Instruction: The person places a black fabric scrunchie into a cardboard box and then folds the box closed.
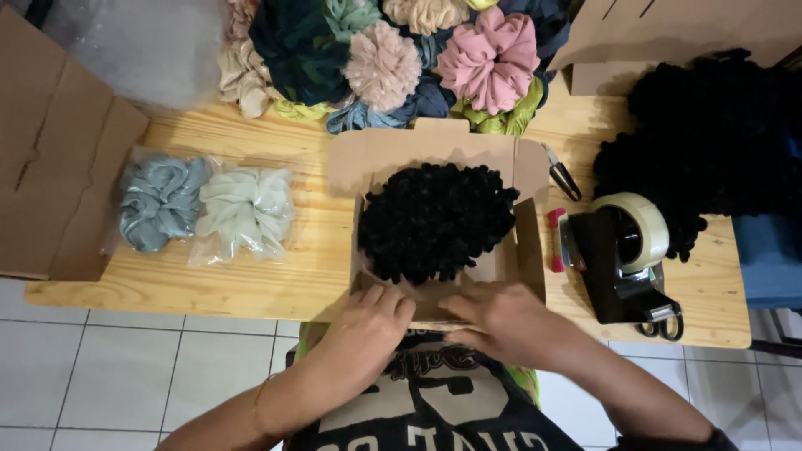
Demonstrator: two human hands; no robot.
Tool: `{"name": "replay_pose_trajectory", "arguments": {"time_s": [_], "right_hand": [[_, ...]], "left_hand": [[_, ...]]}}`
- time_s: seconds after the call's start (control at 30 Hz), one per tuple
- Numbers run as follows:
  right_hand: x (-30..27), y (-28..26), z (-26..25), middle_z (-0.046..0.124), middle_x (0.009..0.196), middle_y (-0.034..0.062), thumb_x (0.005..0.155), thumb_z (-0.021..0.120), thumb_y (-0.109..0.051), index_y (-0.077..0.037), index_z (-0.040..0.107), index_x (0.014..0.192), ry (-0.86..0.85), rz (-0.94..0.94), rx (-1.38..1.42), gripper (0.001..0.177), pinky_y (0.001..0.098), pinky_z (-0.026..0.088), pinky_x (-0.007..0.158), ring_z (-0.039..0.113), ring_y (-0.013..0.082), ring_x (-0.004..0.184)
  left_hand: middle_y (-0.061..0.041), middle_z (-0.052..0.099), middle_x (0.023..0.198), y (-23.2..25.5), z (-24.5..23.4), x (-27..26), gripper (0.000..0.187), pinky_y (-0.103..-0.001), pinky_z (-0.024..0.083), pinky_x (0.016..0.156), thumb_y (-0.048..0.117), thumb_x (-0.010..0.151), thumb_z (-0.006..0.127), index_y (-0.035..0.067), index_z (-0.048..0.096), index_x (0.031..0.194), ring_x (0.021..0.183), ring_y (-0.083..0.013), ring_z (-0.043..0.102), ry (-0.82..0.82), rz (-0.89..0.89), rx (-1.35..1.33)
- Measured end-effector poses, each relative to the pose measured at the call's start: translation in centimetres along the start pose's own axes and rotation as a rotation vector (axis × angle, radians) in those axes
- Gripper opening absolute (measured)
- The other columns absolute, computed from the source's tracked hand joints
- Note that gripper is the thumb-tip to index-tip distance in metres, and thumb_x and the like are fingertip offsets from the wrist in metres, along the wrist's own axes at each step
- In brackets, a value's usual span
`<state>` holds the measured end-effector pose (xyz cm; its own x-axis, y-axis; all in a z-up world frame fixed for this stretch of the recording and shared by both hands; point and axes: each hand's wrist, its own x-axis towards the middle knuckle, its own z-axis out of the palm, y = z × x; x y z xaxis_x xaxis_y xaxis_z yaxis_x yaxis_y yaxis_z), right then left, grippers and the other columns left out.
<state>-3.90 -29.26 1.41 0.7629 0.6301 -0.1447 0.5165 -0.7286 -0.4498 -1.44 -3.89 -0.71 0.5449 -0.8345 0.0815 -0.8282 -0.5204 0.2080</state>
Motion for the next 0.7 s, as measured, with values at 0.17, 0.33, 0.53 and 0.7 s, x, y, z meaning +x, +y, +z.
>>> {"name": "replay_pose_trajectory", "arguments": {"time_s": [0.17,0.33,0.53,0.7], "right_hand": [[1.4,0.7,-8.3,0.067,0.123,0.0185,0.094,0.07,-0.032,-0.006,0.063,0.128,0.466,-0.127,-0.107,0.043,0.0381,0.066,0.083,0.07,0.0326,0.109],[6.6,5.3,-8.0,0.042,0.156,0.0263,0.091,0.066,-0.056,-0.012,0.041,0.154,0.276,-0.02,-0.104,0.081,0.0574,0.04,0.109,0.046,0.0456,0.14],[6.3,3.6,-4.7,0.044,0.155,0.0298,0.09,0.049,-0.072,-0.01,0.043,0.153,0.128,-0.021,-0.136,0.089,0.0649,0.049,0.101,0.055,0.0495,0.127],[3.7,2.6,-1.3,0.057,0.141,0.027,0.093,0.069,-0.045,-0.006,0.056,0.142,0.12,-0.025,-0.073,0.063,0.0596,0.045,0.102,0.052,0.0487,0.133]], "left_hand": [[-0.009,0.063,0.074,-1.1,-2.4,-1.2,0.026,-0.071,0.029,0.115,-0.015,0.069,0.065,0.005,0.063,0.086,0.075,-0.0248,0.06,-0.014,0.014,0.042],[-0.012,0.063,0.074,-1.8,-0.6,-2.0,0.021,-0.049,0.048,0.094,-0.013,0.07,0.067,0.005,0.061,0.079,0.075,-0.0285,0.059,0.098,0.044,-0.032],[-0.01,0.058,0.085,-1.8,0.1,-2.5,0.016,-0.044,0.056,0.07,0.018,0.102,0.062,0.005,0.06,0.093,0.07,-0.0267,0.062,0.161,-0.017,-0.042],[-0.007,0.049,0.082,-1.6,-0.6,-2.5,0.018,-0.039,0.048,0.052,0.022,0.101,0.064,0.01,0.052,0.096,0.062,-0.0237,0.053,0.162,-0.048,-0.091]]}}
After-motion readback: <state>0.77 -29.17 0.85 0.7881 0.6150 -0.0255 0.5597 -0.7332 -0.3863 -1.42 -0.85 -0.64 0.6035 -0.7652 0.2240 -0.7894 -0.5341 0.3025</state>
